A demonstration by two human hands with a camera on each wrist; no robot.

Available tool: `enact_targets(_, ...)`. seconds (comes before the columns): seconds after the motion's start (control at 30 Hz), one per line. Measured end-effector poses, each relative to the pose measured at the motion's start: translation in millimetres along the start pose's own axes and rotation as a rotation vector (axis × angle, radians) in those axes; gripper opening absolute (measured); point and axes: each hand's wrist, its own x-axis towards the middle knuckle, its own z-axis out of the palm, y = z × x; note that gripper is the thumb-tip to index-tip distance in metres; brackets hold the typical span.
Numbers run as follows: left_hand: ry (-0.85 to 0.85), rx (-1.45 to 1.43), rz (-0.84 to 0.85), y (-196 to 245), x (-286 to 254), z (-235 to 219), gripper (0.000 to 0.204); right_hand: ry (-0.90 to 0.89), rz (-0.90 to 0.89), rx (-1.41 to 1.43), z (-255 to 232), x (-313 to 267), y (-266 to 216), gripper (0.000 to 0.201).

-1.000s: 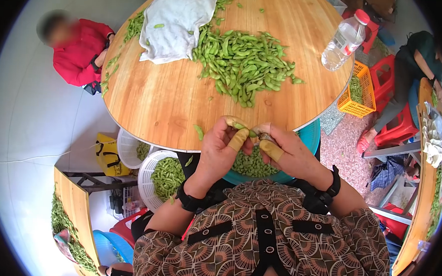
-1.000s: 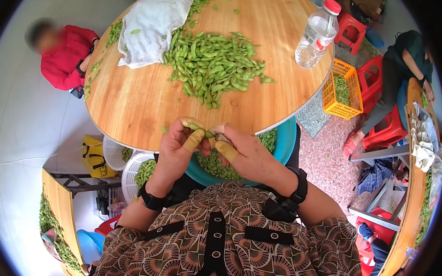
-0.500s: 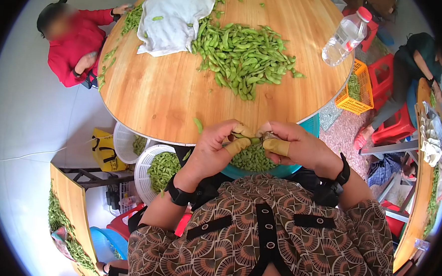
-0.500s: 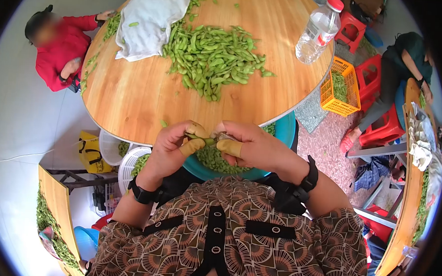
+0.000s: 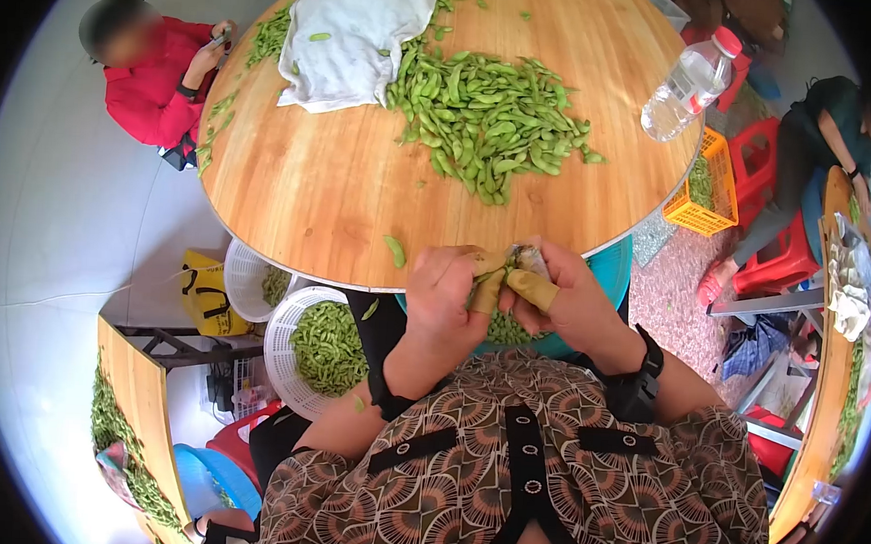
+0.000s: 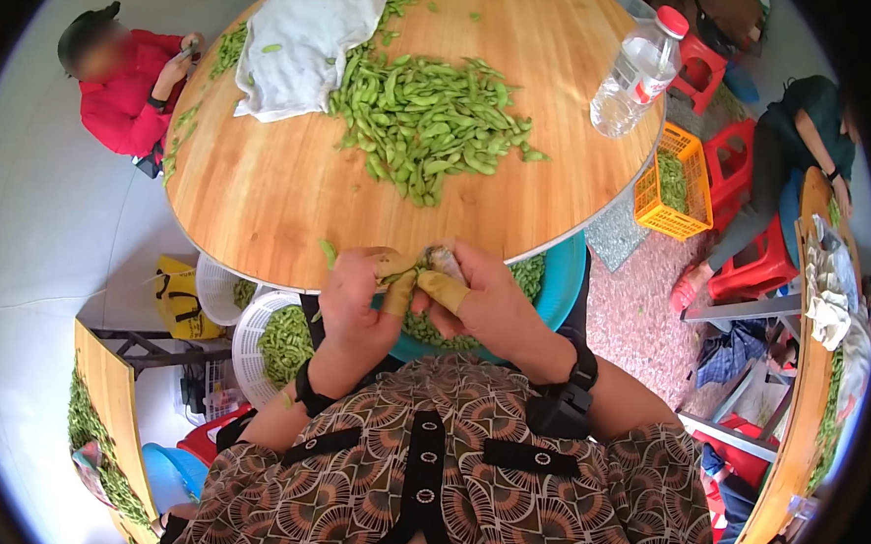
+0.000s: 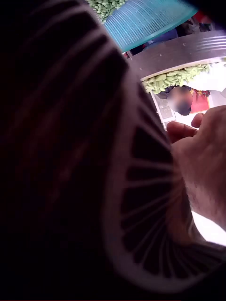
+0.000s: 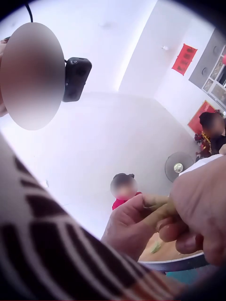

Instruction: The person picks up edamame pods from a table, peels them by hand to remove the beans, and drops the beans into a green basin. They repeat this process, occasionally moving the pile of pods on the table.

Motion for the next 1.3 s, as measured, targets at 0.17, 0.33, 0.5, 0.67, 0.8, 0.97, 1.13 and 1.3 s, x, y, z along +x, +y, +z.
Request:
enact_targets(0.17, -0.011, -0.081, -0.06, -10.5, -4.2, 5.9, 0.029, -0.021, 0.197, 0.19, -11.9, 6.0, -2.1, 0.006)
enact_targets(0.33, -0.004, 0.349, -0.159, -68.0, -12.6, -25.0, 0.022, -0.004, 0.294, 0.033, -27.8, -1.7, 0.0, 0.009)
enact_targets(0.5, 0.147, 1.263, -0.404, -119.0, -49.1, -127.2, 0.032, -0.075, 0.264, -0.378, -32.0, -12.7, -14.7, 0.014)
enact_targets(0.67, -0.102, 0.494, -0.07, -74.6, 27.4, -88.9, 0.029, -0.157, 0.249, -0.493, -30.1, -2.9, -13.5, 0.021)
enact_targets(0.8, -0.208, 0.407, 0.27, -86.5, 86.8, -27.9, 0.018, -0.207, 0.261, -0.342, -17.5, -1.9, -20.8, 0.017)
enact_targets(0.97, -0.519, 0.542, 0.214, -106.2, 97.6, -9.2, 0.024, -0.143, 0.245, -0.289, -19.5, -7.4, -24.9, 0.017)
enact_targets(1.13, -0.259, -0.179, -0.271, -68.4, 71.9, -24.9, 0.015, -0.156, 0.275, -0.196, -19.2, 7.8, -20.6, 0.019)
enact_targets(1.3, -0.152, -0.785, -0.56, -37.1, 31.7, -18.6, 0.019, -0.096, 0.13, 0.0, -2.5, 29.3, -9.2, 0.02)
